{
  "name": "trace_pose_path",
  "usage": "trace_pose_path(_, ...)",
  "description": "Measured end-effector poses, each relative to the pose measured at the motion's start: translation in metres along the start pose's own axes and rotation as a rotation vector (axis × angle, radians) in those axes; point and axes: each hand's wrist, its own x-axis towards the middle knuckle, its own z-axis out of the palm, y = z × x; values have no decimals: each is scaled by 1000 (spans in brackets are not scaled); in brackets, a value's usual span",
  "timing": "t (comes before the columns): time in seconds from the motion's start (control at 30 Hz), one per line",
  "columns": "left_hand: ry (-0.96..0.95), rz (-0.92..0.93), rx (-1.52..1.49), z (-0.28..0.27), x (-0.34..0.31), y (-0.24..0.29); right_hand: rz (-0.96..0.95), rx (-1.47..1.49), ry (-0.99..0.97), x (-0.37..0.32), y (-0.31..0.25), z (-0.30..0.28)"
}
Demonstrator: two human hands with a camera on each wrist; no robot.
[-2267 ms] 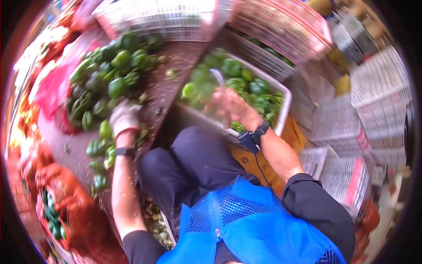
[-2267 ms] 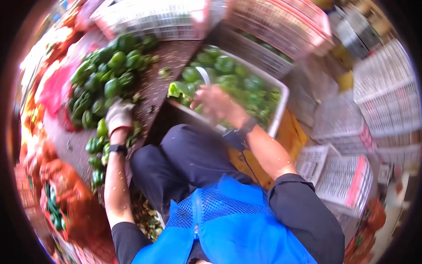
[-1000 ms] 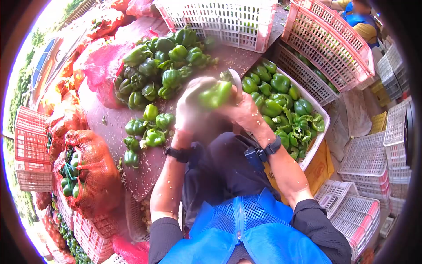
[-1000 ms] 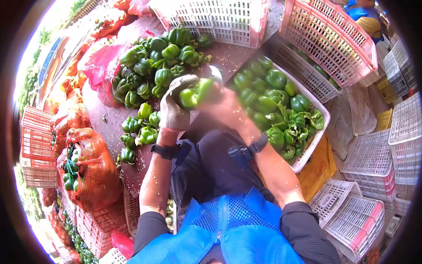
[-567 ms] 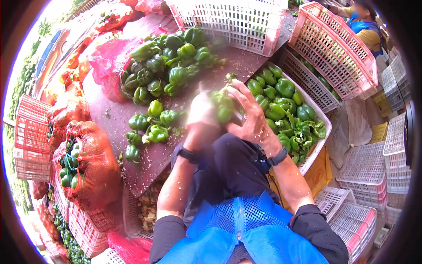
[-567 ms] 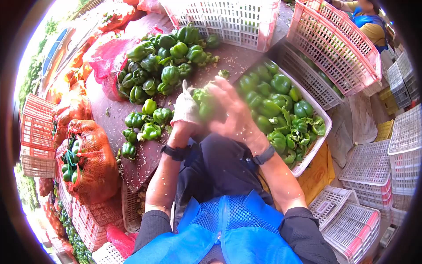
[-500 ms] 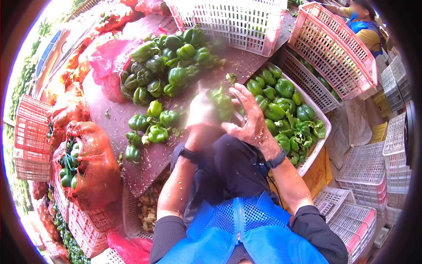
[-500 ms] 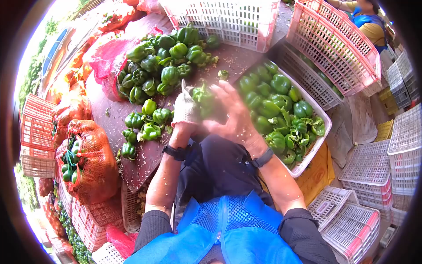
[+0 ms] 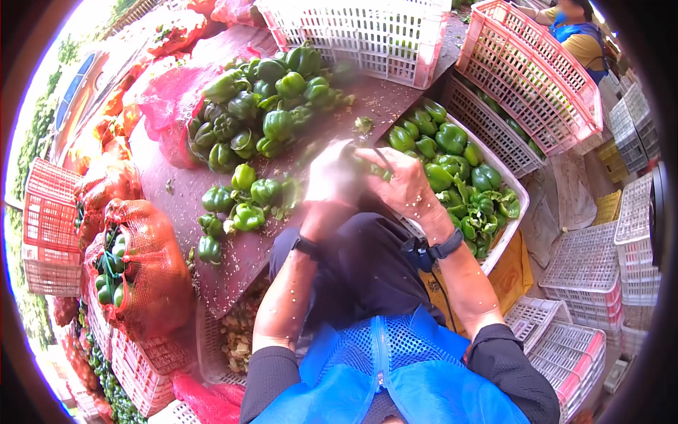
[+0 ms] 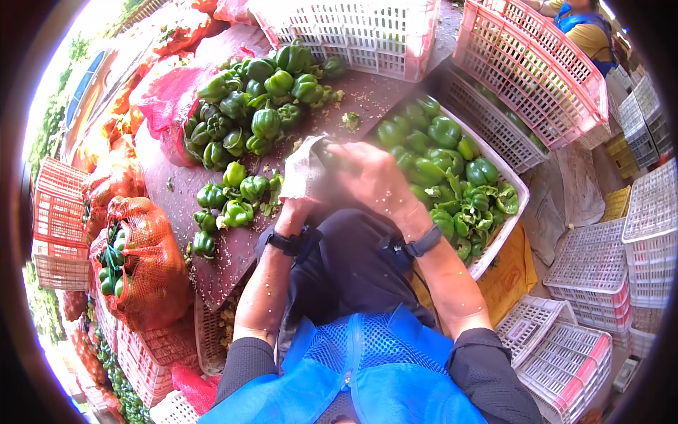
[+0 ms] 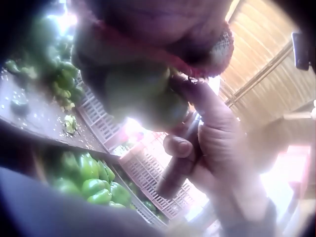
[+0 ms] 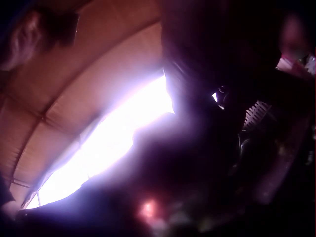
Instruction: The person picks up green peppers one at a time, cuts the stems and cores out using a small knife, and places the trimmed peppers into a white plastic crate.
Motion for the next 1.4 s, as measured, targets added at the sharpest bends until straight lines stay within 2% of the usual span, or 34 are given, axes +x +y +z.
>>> trace_pose_path(0.13, -127, -121, -92, -7, 2, 12, 98, 26, -31, -3, 5, -6)
trace_pose_path(0.2, -21, 155, 115, -3, 0, 6, 155, 161, 23, -4, 4, -6)
trace_pose_path(0.23, -20, 155, 115, 0, 0, 3, 154, 161, 23, -4, 3, -9)
trace_pose_path(0.3, -130, 91, 136, 4, -1, -1, 419, 267, -115, -5, 0, -16)
trace_pose_path(0.43, -93, 195, 196, 3, -2, -2, 364, 353, -146, -5, 10, -17)
trace_pose_path(0.5, -248, 308, 175, -2, 2, 2, 95, 184, -56, -3, 8, -17)
trace_pose_path(0.53, -250, 309, 175, 3, 2, -2, 96, 184, -55, -2, 8, -19)
trace_pose_path(0.63, -197, 283, 110, 12, 3, -9, 133, 122, -123, -2, 8, -22)
trace_pose_path(0.73, -175, 227, 28, 14, -6, -8, 160, 135, -38, -10, 9, -12)
trace_pose_path(0.8, -181, 136, 200, 17, -8, -7, 143, 32, 28, -11, 9, -8)
trace_pose_path(0.87, -194, 92, 249, 20, -8, -7, 138, 6, 66, -14, 11, -4)
trace_pose_path(1.2, -408, -125, 398, 29, 2, -2, 141, -67, 299, -10, 0, 9)
trace_pose_path(1.3, -489, -193, 429, 33, 9, -1, 240, -51, 282, -13, 2, 16)
trace_pose_path(1.4, -539, -254, 447, 31, 15, -3, 244, -97, 283, -14, -2, 20)
